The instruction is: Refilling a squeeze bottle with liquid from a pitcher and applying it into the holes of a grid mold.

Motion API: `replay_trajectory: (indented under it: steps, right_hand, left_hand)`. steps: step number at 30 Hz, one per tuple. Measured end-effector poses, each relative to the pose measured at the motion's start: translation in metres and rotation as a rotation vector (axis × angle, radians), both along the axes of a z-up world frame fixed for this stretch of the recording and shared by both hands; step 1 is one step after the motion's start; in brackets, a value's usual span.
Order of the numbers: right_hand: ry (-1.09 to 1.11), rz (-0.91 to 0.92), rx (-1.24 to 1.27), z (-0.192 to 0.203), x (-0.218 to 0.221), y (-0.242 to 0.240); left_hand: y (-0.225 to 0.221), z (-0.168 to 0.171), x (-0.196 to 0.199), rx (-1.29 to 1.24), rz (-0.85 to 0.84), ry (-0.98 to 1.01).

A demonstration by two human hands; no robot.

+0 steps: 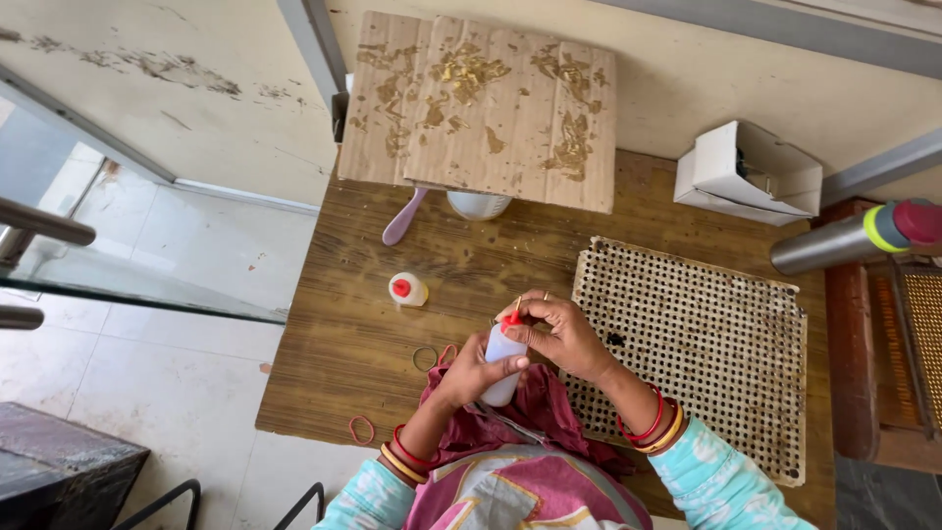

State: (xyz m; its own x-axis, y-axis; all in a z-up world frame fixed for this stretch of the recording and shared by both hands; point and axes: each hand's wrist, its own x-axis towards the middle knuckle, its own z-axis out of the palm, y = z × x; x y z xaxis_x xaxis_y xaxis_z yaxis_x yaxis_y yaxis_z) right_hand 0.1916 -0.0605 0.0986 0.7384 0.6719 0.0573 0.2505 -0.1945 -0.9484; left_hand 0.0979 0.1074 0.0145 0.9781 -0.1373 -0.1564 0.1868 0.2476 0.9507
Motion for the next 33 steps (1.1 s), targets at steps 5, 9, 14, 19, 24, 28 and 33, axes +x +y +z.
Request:
replay_trajectory:
  steps: [5,9,14,19,24,28,33]
  right_hand:
    - [0.361,0.053,0.193,0.005,-0.001,-0.01]
    - [-0.111,-0.222,0.02,0.002,-0.017,-0.011]
    - [-0.012,-0.074,0.144,-0.016,-0.015,-0.034]
    - [0.206,-0.228,0.361,-0.015,-0.019,-0.03]
    - [0.113,-0.353,0.388,-0.032,-0.038,-0.016]
    - [0.226,-0.467,0.284,-0.053,-0.033,-0.025]
    - [-0.09,-0.424,0.241,0.006,-0.045,-0.014]
  left_hand:
    - [-0.006,0.001,0.005,-0.097,-0.115,0.069]
    - [-0.016,0.024,0.013,0.494,0.109,-0.164]
    - [-0.024,0.005,0.007,0.36,0.071,-0.053]
    - [-0.04,0.044,0.015,0.664,0.243,-0.05]
    - [-0.038,0.055,0.02,0.809,0.367,-0.15]
    - [-0.041,0.079,0.012,0.713,0.397,-0.158]
    - [-0.039,0.085,0.008,0.603,0.412,-0.14]
